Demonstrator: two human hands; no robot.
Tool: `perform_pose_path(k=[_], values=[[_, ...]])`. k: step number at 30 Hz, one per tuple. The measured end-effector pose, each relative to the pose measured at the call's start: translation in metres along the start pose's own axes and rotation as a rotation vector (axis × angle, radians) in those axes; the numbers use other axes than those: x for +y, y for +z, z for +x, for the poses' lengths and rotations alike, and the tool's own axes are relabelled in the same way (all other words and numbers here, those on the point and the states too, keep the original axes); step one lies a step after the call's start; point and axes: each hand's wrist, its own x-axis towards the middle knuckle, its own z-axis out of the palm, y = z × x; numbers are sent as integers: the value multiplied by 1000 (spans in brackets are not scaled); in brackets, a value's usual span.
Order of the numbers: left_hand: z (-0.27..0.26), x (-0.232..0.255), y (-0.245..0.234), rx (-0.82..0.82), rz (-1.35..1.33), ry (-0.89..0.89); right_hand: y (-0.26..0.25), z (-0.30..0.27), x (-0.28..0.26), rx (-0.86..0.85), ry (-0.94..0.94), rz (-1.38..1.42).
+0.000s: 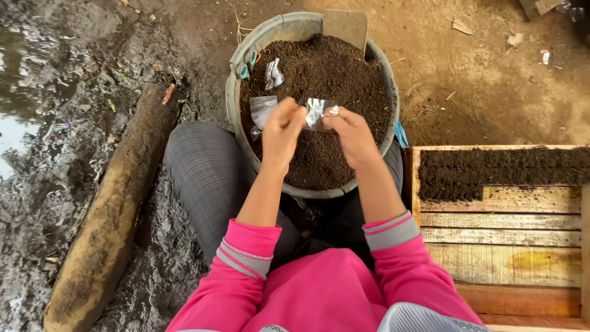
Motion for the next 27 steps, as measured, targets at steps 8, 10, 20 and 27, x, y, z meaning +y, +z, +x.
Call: perform_pose_path(k=[8, 10, 20, 27], values=[[16, -55, 14, -45, -168, -4, -14, -27, -31, 173, -227, -469], [13, -49, 15, -13, -197, 13, 0, -39, -38, 181, -275, -443], [10, -43, 14, -89, -265, -59, 15, -40, -33, 110, -585, -421], [3, -12, -6, 26, 572, 484, -12, -17, -18, -63, -297, -555]])
